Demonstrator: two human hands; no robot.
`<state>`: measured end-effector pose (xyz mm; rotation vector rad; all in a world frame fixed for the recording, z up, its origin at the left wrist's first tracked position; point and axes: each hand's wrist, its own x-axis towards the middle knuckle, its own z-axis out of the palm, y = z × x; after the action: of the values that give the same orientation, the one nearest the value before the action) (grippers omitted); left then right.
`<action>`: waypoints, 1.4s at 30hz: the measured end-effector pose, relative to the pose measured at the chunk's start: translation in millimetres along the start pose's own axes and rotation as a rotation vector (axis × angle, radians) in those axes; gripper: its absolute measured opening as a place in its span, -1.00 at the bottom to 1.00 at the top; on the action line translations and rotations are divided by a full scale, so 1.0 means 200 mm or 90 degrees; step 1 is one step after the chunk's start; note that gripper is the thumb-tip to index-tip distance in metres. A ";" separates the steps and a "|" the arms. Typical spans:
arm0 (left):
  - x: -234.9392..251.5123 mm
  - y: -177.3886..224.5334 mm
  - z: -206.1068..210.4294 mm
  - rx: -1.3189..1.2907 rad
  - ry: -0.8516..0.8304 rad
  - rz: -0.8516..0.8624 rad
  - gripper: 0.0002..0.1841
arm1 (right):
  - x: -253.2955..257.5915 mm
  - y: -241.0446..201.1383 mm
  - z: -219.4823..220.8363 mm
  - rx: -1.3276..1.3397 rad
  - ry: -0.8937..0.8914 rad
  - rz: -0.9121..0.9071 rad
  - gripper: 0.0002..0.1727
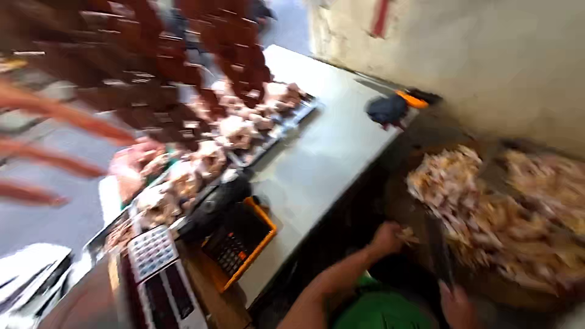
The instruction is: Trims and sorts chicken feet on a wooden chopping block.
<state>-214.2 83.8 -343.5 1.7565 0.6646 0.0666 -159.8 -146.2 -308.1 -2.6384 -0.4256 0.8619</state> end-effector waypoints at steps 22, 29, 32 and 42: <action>0.28 0.05 -0.09 0.270 -0.263 -0.026 -0.73 | 0.05 -0.22 -0.08 0.024 -0.008 0.037 -0.50; 0.22 0.01 -0.08 0.145 -0.089 -0.031 -0.79 | 0.24 -0.17 -0.10 -0.022 -0.163 0.067 -0.49; 0.13 0.01 0.01 0.020 0.063 -0.219 -0.73 | 0.21 -0.20 -0.14 0.016 -0.130 0.070 -0.49; 0.15 0.04 0.11 -0.025 0.054 -0.352 -0.80 | 0.12 -0.24 -0.02 -0.019 -0.103 0.023 -0.52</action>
<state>-177.9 76.8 -351.1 1.4844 1.1810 -0.2257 -147.0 -94.5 -299.4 -2.6197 -0.4354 1.0941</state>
